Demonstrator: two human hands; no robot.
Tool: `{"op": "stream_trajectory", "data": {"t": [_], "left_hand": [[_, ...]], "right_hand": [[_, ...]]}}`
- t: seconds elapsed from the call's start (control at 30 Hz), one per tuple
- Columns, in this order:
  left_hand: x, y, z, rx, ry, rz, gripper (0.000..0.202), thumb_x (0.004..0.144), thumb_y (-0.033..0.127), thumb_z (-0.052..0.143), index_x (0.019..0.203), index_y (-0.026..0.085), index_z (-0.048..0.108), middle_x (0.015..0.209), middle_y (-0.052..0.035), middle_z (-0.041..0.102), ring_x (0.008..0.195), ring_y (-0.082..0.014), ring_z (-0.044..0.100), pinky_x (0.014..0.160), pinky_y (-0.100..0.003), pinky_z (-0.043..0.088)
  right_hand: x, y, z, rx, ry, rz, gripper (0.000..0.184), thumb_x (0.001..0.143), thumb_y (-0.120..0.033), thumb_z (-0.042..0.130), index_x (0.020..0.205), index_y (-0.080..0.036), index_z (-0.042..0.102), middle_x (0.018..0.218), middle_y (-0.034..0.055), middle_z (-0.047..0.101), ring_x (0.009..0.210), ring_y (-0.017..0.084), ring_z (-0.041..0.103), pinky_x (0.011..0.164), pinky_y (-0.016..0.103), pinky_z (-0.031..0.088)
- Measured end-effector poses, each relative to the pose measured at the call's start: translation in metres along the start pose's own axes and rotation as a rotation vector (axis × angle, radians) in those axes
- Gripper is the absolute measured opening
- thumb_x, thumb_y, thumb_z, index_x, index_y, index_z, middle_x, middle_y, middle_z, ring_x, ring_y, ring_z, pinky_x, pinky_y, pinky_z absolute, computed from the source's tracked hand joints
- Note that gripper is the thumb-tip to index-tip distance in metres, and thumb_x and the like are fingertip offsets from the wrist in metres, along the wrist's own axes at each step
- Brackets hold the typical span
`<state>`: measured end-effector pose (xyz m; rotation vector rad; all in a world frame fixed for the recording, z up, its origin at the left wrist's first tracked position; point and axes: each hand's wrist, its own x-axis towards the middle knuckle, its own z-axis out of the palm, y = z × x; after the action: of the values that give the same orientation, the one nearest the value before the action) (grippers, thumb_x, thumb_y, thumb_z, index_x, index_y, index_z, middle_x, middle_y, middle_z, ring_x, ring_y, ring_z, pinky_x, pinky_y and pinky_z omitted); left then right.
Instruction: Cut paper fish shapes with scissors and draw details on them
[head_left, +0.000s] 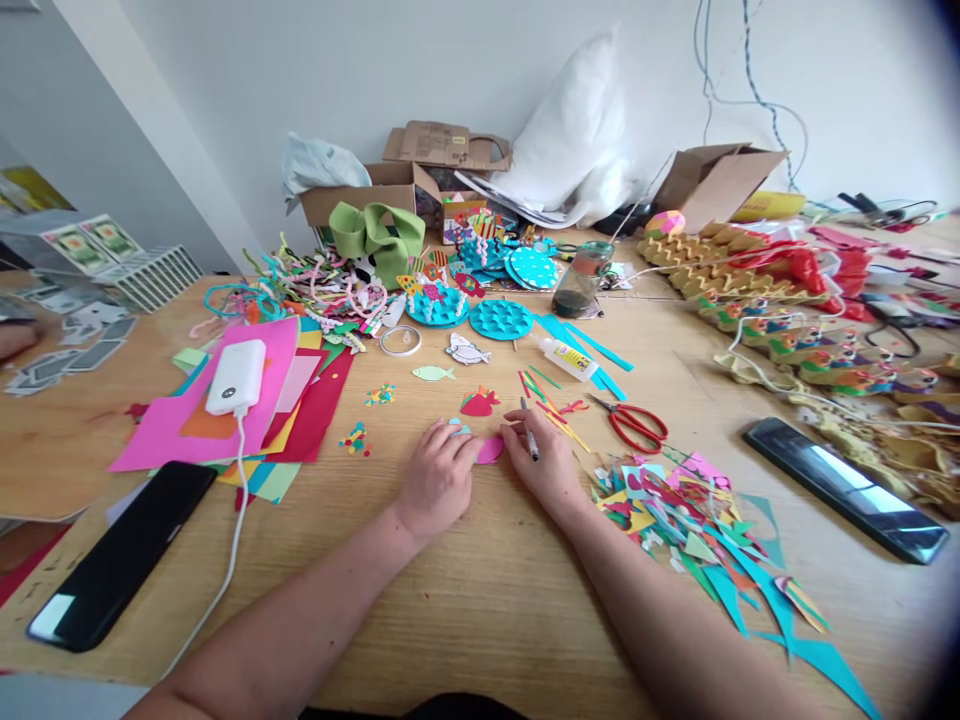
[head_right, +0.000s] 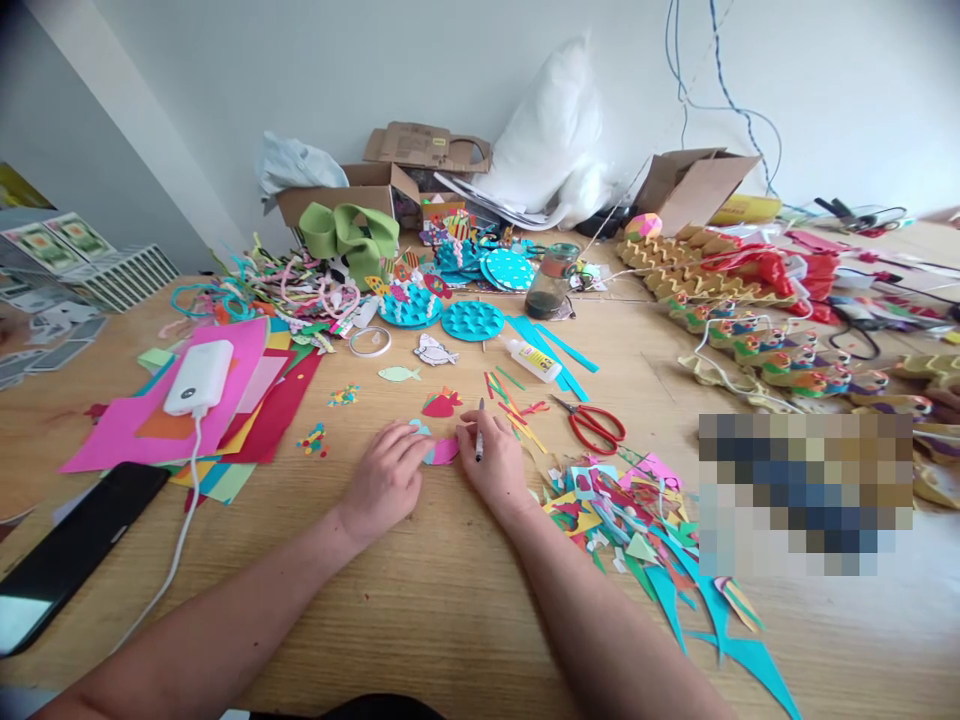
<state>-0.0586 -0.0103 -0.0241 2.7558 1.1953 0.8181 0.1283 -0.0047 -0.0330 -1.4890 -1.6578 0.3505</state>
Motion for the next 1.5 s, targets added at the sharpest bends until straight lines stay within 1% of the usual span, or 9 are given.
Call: {"op": "stream_trajectory", "data": {"t": [0.13, 0.3, 0.53, 0.67, 0.87, 1.0, 1.13, 1.27, 1.5], "left_hand": [[0.001, -0.005, -0.003, 0.065, -0.047, -0.143, 0.036, 0.077, 0.005, 0.053, 0.108, 0.017, 0.066, 0.106, -0.0103, 0.071, 0.107, -0.0258, 0.061, 0.108, -0.051, 0.041], [0.003, -0.01, -0.005, 0.156, -0.02, -0.273, 0.033, 0.08, 0.008, 0.054, 0.109, 0.016, 0.066, 0.121, -0.0155, 0.066, 0.123, -0.0343, 0.052, 0.109, -0.064, 0.032], [0.003, 0.001, -0.006, 0.055, -0.026, -0.079, 0.034, 0.08, 0.007, 0.055, 0.111, 0.015, 0.066, 0.119, -0.0126, 0.064, 0.122, -0.0299, 0.048, 0.11, -0.052, 0.037], [0.0, 0.012, -0.004, 0.076, -0.1, -0.055, 0.029, 0.086, 0.021, 0.057, 0.113, 0.014, 0.066, 0.114, -0.0127, 0.062, 0.119, -0.0308, 0.048, 0.109, -0.052, 0.037], [-0.003, 0.015, 0.0, 0.091, -0.141, -0.059, 0.036, 0.09, 0.033, 0.057, 0.12, 0.015, 0.063, 0.117, -0.0128, 0.06, 0.121, -0.0321, 0.045, 0.11, -0.054, 0.035], [-0.003, 0.016, -0.001, 0.073, -0.157, -0.062, 0.035, 0.09, 0.034, 0.058, 0.119, 0.017, 0.063, 0.118, -0.0122, 0.058, 0.121, -0.0318, 0.045, 0.11, -0.054, 0.035], [-0.001, 0.016, -0.003, 0.061, -0.163, -0.092, 0.032, 0.089, 0.033, 0.059, 0.117, 0.018, 0.065, 0.115, -0.0126, 0.056, 0.119, -0.0316, 0.044, 0.106, -0.053, 0.038], [0.001, 0.018, -0.005, 0.038, -0.189, -0.143, 0.027, 0.09, 0.033, 0.058, 0.112, 0.02, 0.066, 0.102, -0.0108, 0.054, 0.107, -0.0292, 0.047, 0.096, -0.05, 0.046], [-0.001, 0.019, -0.003, 0.012, -0.164, -0.186, 0.026, 0.091, 0.031, 0.057, 0.112, 0.02, 0.067, 0.108, -0.0113, 0.053, 0.111, -0.0293, 0.045, 0.096, -0.05, 0.046]], "right_hand": [[0.0, -0.004, -0.002, -0.103, -0.014, 0.0, 0.014, 0.087, -0.031, 0.053, 0.089, -0.021, 0.063, 0.076, 0.0073, 0.072, 0.073, 0.024, 0.067, 0.069, 0.034, 0.051], [0.0, -0.007, -0.004, -0.169, 0.022, 0.016, 0.016, 0.089, -0.03, 0.05, 0.087, -0.021, 0.063, 0.079, 0.0082, 0.072, 0.07, 0.023, 0.067, 0.067, 0.034, 0.049], [-0.002, -0.01, -0.003, -0.061, 0.001, -0.131, 0.013, 0.09, -0.024, 0.048, 0.088, -0.021, 0.061, 0.077, 0.0072, 0.07, 0.073, 0.022, 0.065, 0.07, 0.034, 0.05], [-0.001, -0.008, -0.001, -0.039, 0.002, -0.091, 0.015, 0.091, -0.027, 0.047, 0.09, -0.021, 0.061, 0.077, 0.0077, 0.072, 0.073, 0.024, 0.066, 0.069, 0.036, 0.05], [-0.004, -0.013, -0.002, 0.28, 0.011, 0.068, 0.035, 0.101, -0.044, 0.036, 0.119, -0.021, 0.056, 0.088, 0.0064, 0.075, 0.089, 0.022, 0.068, 0.087, 0.04, 0.049], [-0.001, -0.015, -0.002, 0.496, 0.036, 0.146, 0.047, 0.098, -0.057, 0.034, 0.104, -0.021, 0.064, 0.075, 0.0042, 0.067, 0.072, 0.02, 0.065, 0.069, 0.034, 0.052], [0.005, -0.014, -0.001, 0.594, -0.003, 0.283, 0.043, 0.085, -0.062, 0.056, 0.079, -0.021, 0.065, 0.061, 0.0015, 0.061, 0.056, 0.018, 0.059, 0.054, 0.03, 0.05], [0.006, -0.011, 0.002, 0.651, -0.055, 0.387, 0.035, 0.075, -0.054, 0.072, 0.078, -0.02, 0.063, 0.057, -0.0003, 0.06, 0.045, 0.016, 0.055, 0.044, 0.029, 0.047], [0.005, -0.009, 0.006, 0.641, -0.097, 0.425, 0.035, 0.077, -0.053, 0.069, 0.074, -0.023, 0.052, 0.051, -0.0017, 0.06, 0.038, 0.015, 0.055, 0.037, 0.027, 0.045]]}}
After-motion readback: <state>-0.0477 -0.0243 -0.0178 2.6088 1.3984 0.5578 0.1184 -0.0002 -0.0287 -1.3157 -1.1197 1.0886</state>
